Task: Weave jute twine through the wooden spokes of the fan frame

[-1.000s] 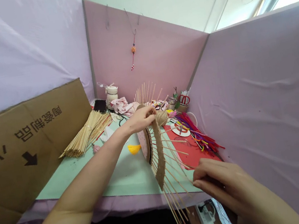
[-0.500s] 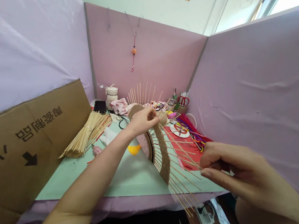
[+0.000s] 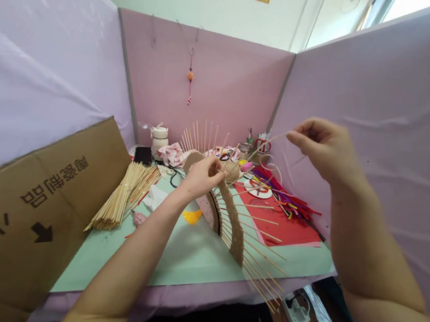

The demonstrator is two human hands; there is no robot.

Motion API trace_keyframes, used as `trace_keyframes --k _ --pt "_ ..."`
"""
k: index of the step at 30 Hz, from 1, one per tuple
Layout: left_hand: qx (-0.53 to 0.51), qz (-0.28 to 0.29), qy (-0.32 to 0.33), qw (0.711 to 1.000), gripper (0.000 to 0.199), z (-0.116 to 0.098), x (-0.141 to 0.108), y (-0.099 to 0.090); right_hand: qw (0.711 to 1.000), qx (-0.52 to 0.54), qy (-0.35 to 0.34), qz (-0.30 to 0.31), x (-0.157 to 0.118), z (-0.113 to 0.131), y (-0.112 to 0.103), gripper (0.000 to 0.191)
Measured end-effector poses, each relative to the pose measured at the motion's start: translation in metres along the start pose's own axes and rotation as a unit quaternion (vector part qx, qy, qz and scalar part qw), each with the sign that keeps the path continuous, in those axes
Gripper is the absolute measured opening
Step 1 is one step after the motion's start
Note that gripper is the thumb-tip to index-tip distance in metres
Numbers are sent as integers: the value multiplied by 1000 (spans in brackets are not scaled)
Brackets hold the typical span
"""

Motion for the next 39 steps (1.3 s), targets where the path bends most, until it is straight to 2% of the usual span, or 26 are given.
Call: trace_keyframes --k 2,4,6,8,10,12,14,16,19,22,24,28,31,34,39 --pt "-4 -2 -2 1000 14 0 -1 -2 996 -23 82 4 -14 -48 -4 22" --pt "-5 -3 -4 1000 14 0 -1 -2 984 -44 168 28 -44 -97 -2 24" --pt "-4 1 -2 1000 13 -1 -1 -1 960 -54 254 106 -89 -138 16 24" --pt "-3 9 6 1000 13 -5 0 3 919 -29 321 225 -145 -160 51 26" --pt "0 17 13 1000 11 -8 2 7 889 6 322 326 -190 -157 87 28" --pt "2 23 11 1000 10 -9 2 10 875 31 282 392 -215 -143 114 29" --pt "1 26 4 1000 11 -7 2 11 871 40 225 435 -222 -128 129 28" --pt "-2 30 1 1000 14 -5 1 10 872 39 178 454 -213 -119 132 26" --pt "-1 30 6 1000 16 -4 -1 7 897 66 152 409 -179 -111 123 21" --pt "2 29 11 1000 17 -4 -2 6 927 143 170 301 -144 -102 114 31" --pt "2 32 10 999 17 -3 -1 7 933 188 182 246 -132 -94 115 31" --pt "0 31 6 999 17 -2 -1 7 912 243 236 230 -138 -85 138 36" --pt "-14 36 10 999 18 -3 -3 8 924 239 253 156 -144 -89 137 32" --pt "-17 42 17 999 18 -6 -5 10 951 200 221 82 -149 -84 124 23" --pt "-18 40 15 999 25 -4 -8 14 967 168 160 104 -153 -64 121 22"
Point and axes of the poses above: each hand's wrist, its own x-axis towards the middle knuckle, its own y-axis out of the palm, z = x × y, the point moved 10 cm from there along x, towards the middle knuckle, and after that the axes turned 6 degrees about -z, right-handed, at the moved point
